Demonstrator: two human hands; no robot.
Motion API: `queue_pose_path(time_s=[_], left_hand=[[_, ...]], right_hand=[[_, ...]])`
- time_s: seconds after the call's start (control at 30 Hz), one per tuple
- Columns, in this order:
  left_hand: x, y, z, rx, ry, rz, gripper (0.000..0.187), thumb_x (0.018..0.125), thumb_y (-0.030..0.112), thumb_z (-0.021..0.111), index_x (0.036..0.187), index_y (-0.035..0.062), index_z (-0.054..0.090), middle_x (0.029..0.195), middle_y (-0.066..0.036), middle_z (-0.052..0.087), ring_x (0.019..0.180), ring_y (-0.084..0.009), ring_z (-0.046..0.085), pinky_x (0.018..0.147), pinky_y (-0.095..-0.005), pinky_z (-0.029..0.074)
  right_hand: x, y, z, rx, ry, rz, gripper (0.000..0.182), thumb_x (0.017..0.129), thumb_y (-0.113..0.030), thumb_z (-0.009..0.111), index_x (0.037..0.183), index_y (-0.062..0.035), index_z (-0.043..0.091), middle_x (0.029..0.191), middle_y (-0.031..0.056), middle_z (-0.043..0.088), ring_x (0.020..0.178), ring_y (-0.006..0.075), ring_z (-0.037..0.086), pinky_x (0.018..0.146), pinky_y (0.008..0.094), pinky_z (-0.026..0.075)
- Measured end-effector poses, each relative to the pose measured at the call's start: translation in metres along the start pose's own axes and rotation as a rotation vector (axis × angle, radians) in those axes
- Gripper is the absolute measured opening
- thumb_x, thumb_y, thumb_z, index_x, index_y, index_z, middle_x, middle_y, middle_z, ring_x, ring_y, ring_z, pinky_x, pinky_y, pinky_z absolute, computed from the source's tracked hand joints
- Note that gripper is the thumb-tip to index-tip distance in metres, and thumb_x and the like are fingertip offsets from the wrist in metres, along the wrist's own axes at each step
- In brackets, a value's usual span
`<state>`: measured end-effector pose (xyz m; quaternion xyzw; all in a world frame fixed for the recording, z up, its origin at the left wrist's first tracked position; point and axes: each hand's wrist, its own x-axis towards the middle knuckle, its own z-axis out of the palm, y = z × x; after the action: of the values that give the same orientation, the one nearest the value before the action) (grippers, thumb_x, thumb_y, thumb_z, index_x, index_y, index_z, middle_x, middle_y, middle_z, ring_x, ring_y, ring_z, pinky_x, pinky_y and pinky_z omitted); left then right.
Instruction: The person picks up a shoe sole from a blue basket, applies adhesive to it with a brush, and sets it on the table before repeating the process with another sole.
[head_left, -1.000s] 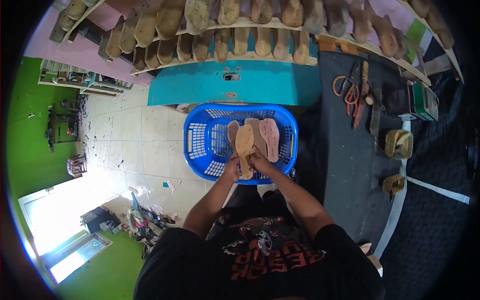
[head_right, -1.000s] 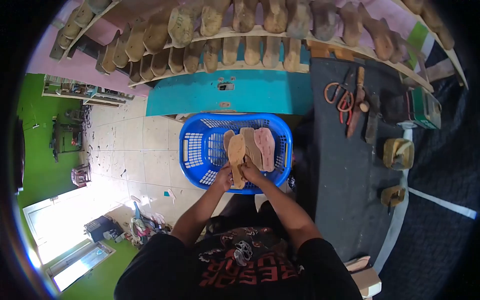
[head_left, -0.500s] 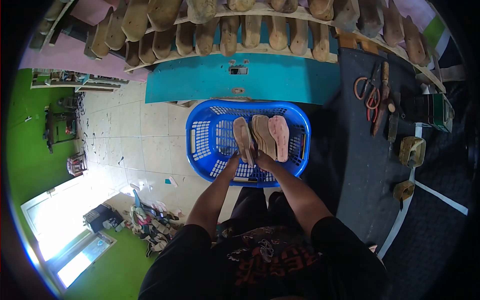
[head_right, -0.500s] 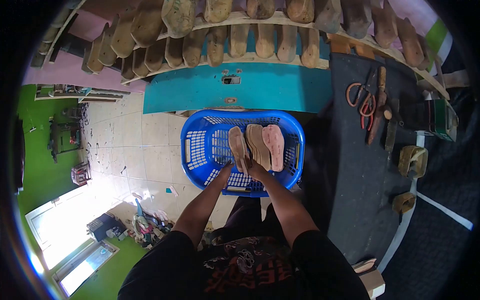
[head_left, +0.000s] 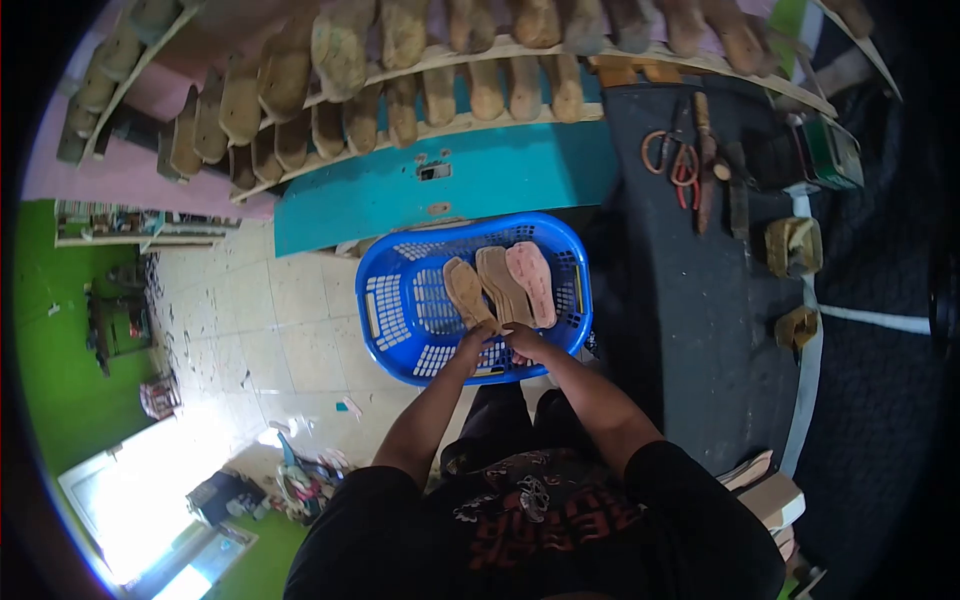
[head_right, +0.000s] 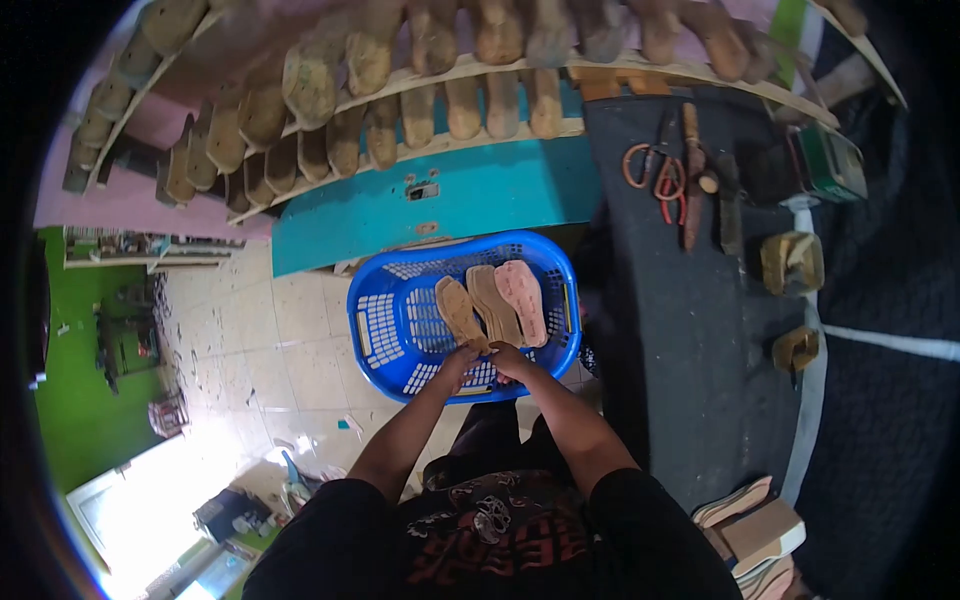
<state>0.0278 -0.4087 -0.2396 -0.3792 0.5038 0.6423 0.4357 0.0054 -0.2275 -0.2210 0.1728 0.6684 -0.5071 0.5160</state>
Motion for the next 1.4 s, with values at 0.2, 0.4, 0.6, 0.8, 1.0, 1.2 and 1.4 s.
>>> queue_pose_path(time_s=[0.2,0.4,0.6,0.8,1.0,1.2,1.4], left_hand=[[0.007,0.020,0.017,-0.207,-0.207,0.066,0.048,0.104,0.042,0.050,0.147,0.0213,0.047,0.149,-0.003,0.056,0.129,-0.0241,0.054,0.113,-0.0528,0.039],[0.008,0.055,0.026,-0.221,-0.197,0.099,0.063,0.106,0.042,0.049,0.161,0.0209,0.028,0.153,-0.004,0.053,0.129,-0.0267,0.056,0.100,-0.0457,0.050],[0.008,0.063,0.002,-0.261,-0.105,0.192,0.061,0.108,0.039,0.044,0.163,0.0225,0.025,0.155,-0.007,0.052,0.129,-0.0257,0.058,0.095,-0.0409,0.048],[-0.041,0.055,-0.032,-0.350,-0.034,0.215,0.062,0.109,0.038,0.040,0.165,0.0199,0.020,0.155,-0.008,0.052,0.139,-0.0302,0.051,0.114,-0.0526,0.036],[-0.086,0.040,-0.041,-0.343,-0.010,0.137,0.059,0.109,0.035,0.037,0.165,0.0204,0.020,0.156,-0.008,0.050,0.140,-0.0311,0.051,0.117,-0.0542,0.032],[-0.070,0.058,0.032,-0.227,-0.320,0.041,0.056,0.108,0.037,0.041,0.160,0.0215,0.029,0.152,-0.008,0.054,0.132,-0.0312,0.057,0.105,-0.0543,0.046],[-0.131,0.138,0.186,0.103,-0.780,0.132,0.058,0.105,0.039,0.050,0.158,0.0183,0.036,0.151,-0.014,0.051,0.129,-0.0311,0.058,0.103,-0.0534,0.051]], right_hand=[[-0.036,-0.012,-0.025,0.534,0.071,-0.144,0.057,0.096,-0.009,0.062,0.149,-0.0025,0.045,0.089,0.0125,0.072,0.053,0.0185,0.066,0.043,0.0296,0.050],[-0.046,-0.001,-0.054,0.562,0.131,-0.232,0.051,0.097,-0.017,0.067,0.144,-0.0058,0.050,0.098,0.0097,0.072,0.064,0.0199,0.070,0.051,0.0298,0.052],[-0.031,-0.011,-0.027,0.503,0.042,-0.220,0.059,0.095,-0.018,0.070,0.147,-0.0044,0.047,0.103,0.0093,0.074,0.072,0.0204,0.073,0.053,0.0297,0.051],[-0.020,-0.024,-0.006,0.422,0.046,-0.192,0.065,0.094,-0.019,0.070,0.150,-0.0016,0.043,0.094,0.0096,0.072,0.072,0.0199,0.073,0.051,0.0294,0.050],[-0.063,-0.017,-0.048,0.393,0.083,-0.232,0.058,0.097,-0.019,0.062,0.151,-0.0056,0.045,0.120,0.0092,0.072,0.088,0.0207,0.074,0.066,0.0316,0.055],[-0.146,0.006,-0.085,0.516,0.270,-0.289,0.051,0.101,-0.018,0.055,0.151,-0.0073,0.046,0.125,0.0062,0.070,0.091,0.0207,0.073,0.075,0.0319,0.056],[-0.258,0.023,-0.087,0.699,0.443,-0.583,0.050,0.103,-0.025,0.058,0.149,-0.0081,0.048,0.130,0.0044,0.069,0.097,0.0160,0.069,0.086,0.0312,0.054]])
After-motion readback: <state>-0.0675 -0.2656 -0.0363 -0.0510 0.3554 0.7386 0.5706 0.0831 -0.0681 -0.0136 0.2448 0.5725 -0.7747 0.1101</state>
